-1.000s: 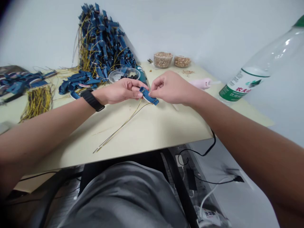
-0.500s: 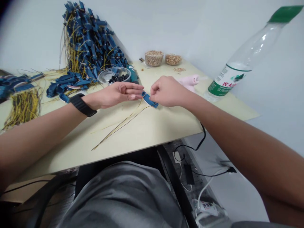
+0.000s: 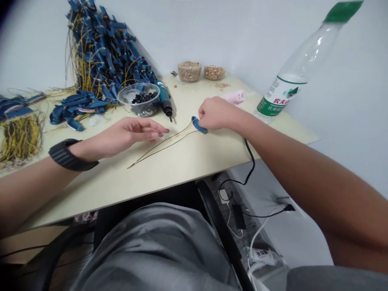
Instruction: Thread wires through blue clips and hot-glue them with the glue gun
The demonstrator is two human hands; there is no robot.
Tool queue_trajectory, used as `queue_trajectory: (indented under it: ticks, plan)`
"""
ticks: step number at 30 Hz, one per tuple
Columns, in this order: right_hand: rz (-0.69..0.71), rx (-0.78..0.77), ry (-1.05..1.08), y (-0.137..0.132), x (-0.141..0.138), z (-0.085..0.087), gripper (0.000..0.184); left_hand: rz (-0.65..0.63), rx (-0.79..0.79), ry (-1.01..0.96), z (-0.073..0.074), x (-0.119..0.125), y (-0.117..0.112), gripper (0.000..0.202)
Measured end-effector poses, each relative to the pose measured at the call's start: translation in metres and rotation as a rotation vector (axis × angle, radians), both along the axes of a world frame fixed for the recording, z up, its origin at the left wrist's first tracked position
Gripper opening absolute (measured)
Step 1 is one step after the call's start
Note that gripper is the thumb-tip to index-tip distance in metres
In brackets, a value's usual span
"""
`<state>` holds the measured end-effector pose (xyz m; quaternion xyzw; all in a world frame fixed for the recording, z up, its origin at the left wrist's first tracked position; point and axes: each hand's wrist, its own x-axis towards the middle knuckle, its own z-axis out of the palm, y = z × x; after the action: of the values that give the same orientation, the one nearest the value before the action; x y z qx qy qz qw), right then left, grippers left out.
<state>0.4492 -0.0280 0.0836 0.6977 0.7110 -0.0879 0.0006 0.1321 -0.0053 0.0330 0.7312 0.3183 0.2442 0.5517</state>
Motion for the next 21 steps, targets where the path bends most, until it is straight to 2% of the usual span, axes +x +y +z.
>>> queue_trajectory:
  ticks: [8,15,18,21]
  plan:
    - [-0.098,-0.04,-0.04,-0.005,-0.008,0.012,0.033,-0.016,0.02,0.02,0.001,-0.007,-0.008,0.023]
    - [-0.097,-0.036,-0.048,0.002,0.0,0.007,0.03,0.013,0.094,0.023,0.01,-0.008,-0.013,0.023]
    - [-0.065,0.008,-0.096,0.002,0.003,0.01,0.028,0.048,0.152,0.051,0.016,-0.016,-0.016,0.035]
    - [-0.097,0.095,-0.079,-0.003,-0.008,0.02,0.023,0.15,0.235,0.072,0.023,-0.034,-0.015,0.063]
